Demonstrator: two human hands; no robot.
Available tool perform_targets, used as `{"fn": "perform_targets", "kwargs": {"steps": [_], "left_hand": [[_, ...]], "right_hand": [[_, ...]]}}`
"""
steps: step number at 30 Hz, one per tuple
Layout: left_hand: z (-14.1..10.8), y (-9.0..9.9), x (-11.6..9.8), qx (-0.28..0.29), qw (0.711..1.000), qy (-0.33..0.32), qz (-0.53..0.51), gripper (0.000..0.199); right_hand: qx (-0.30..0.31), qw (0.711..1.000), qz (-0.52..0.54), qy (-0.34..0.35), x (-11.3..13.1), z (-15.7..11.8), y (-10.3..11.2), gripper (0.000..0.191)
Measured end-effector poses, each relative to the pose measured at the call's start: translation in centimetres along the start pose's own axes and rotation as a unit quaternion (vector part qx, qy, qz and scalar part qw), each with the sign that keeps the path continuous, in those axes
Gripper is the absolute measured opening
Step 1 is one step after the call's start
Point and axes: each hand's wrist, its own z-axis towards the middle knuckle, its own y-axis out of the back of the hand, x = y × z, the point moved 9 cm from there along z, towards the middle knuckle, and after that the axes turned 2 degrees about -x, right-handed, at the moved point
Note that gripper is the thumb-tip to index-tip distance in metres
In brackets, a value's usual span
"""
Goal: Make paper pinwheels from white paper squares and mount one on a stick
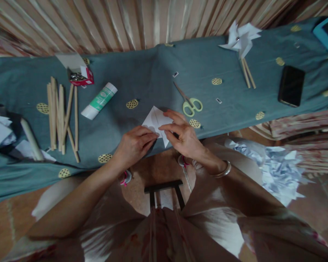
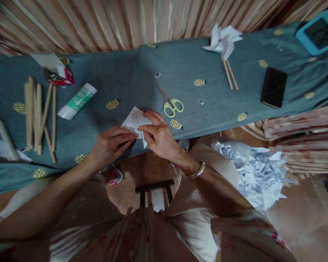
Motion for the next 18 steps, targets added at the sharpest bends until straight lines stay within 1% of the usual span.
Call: {"fn": "perform_targets", "kwargs": {"steps": [7,12,15,18], "left_hand": [[-0.1,-0.2,0.4,0.011,1.0,0.012,-0.006,0.02],[-0.1,-0.1,0.2,0.0,1.0,-0.002,0.003,0.019],[-0.1,-0.2,0.3,-0.001,1.0,0.001,0.004,0.018],[-0.2,-0.5,0.5,0.01,1.0,0.011,-0.006,0.018]], "right_hand": [[0.037,0.999,-0.018,0.028,0.8,-0.1,-0.6,0.037],[0.064,0.996,-0.045,0.048,1.1,-0.4,-1.0,0.038],[0.08,0.994,-0.057,0.05,1.2,-0.6,-1.3,0.039],[0.089,0.994,-0.056,0.041,1.1,-0.7,-1.5,0.04]]}}
